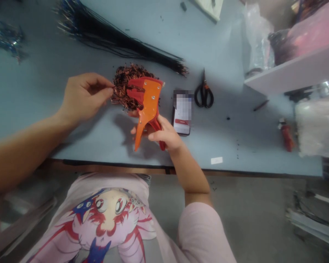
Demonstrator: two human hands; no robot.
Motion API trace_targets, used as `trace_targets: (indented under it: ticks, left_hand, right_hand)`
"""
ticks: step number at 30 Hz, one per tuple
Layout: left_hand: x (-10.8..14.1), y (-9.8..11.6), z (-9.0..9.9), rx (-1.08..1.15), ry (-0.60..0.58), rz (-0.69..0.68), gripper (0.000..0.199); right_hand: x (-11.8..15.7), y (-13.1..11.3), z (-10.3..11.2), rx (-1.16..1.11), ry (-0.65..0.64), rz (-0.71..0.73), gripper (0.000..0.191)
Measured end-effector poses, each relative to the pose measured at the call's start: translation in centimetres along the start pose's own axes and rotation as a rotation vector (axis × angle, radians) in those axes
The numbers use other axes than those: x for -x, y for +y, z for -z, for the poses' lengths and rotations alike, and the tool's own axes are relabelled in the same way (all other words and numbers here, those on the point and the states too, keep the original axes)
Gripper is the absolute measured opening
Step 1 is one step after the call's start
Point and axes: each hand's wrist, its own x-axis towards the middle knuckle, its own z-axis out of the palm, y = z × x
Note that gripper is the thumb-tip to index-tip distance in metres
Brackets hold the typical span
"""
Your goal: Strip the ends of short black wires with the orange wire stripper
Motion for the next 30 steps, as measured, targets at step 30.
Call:
trace_targets:
  ticks: [30]
  left_hand:
    - [1.6, 1.7, 0.0, -0.202, -0.111, -0.188, 0.011]
  right_hand:
    - [0.1, 1.0, -1.7, 0.193, 0.154, -0.054, 0.052]
